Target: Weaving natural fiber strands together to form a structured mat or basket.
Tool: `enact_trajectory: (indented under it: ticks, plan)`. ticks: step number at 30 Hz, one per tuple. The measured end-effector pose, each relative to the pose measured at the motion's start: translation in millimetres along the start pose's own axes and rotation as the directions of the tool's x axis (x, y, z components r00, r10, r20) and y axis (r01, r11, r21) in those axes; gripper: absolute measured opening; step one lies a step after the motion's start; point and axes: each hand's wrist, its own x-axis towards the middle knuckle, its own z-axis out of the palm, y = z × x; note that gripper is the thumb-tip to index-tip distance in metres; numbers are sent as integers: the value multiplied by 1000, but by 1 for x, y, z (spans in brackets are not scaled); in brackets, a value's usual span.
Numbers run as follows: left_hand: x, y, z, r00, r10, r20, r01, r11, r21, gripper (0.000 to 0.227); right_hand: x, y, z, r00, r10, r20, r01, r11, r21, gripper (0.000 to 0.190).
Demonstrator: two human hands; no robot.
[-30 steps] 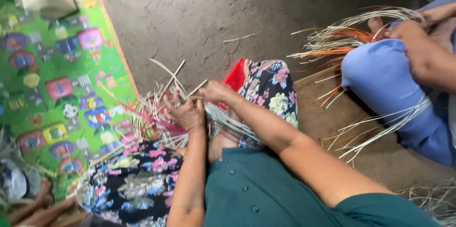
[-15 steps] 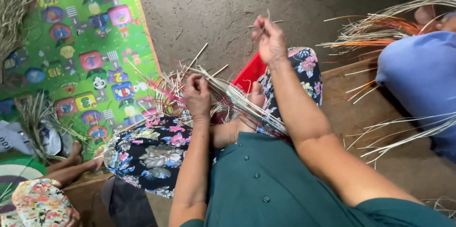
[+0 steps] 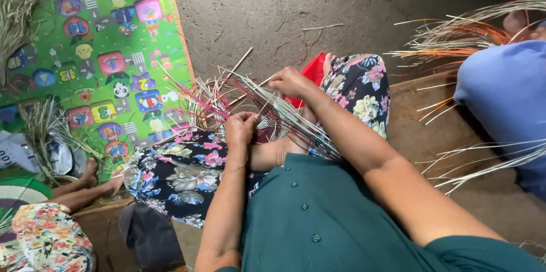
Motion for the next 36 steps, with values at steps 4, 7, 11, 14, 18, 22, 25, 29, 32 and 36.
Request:
enact_trajectory:
  ticks: [4,7,11,14,18,22,25,29,32,36]
  plan:
    - [0,1,5,997,-72,-24,74,993,91,15,27,54,12,928,353,121,-367,922,125,17]
    - [1,3,7,994,-104,15,102,990,100,17,24,54,7,927,333,176,-368,897,243,21]
    - [3,1,9,993,-97,62,89,989,116,18,14,45,1,906,363,216,-416,853,315,21]
    - [16,-12,17,993,-88,81,76,988,136,19,11,48,2,889,395,231,-454,823,340,25]
    - [5,0,9,992,-80,97,70,992,103,20,13,44,7,911,351,215,-403,868,289,27]
    - [10,-4,14,996,-55,76,49,996,79,20,14,41,13,971,193,143,-173,974,-143,21]
    - [8,0,8,997,-40,65,33,994,99,19,8,35,13,987,130,91,-100,956,-276,23]
    - [2,16,-23,997,73,38,-81,958,274,17,3,28,11,990,119,72,-95,957,-272,25]
    - [27,9,-29,947,320,-10,-284,853,439,24,5,30,11,992,102,75,-80,964,-252,26]
    - [52,6,-22,593,802,-74,-587,494,641,26,3,30,12,993,104,58,-85,961,-264,25]
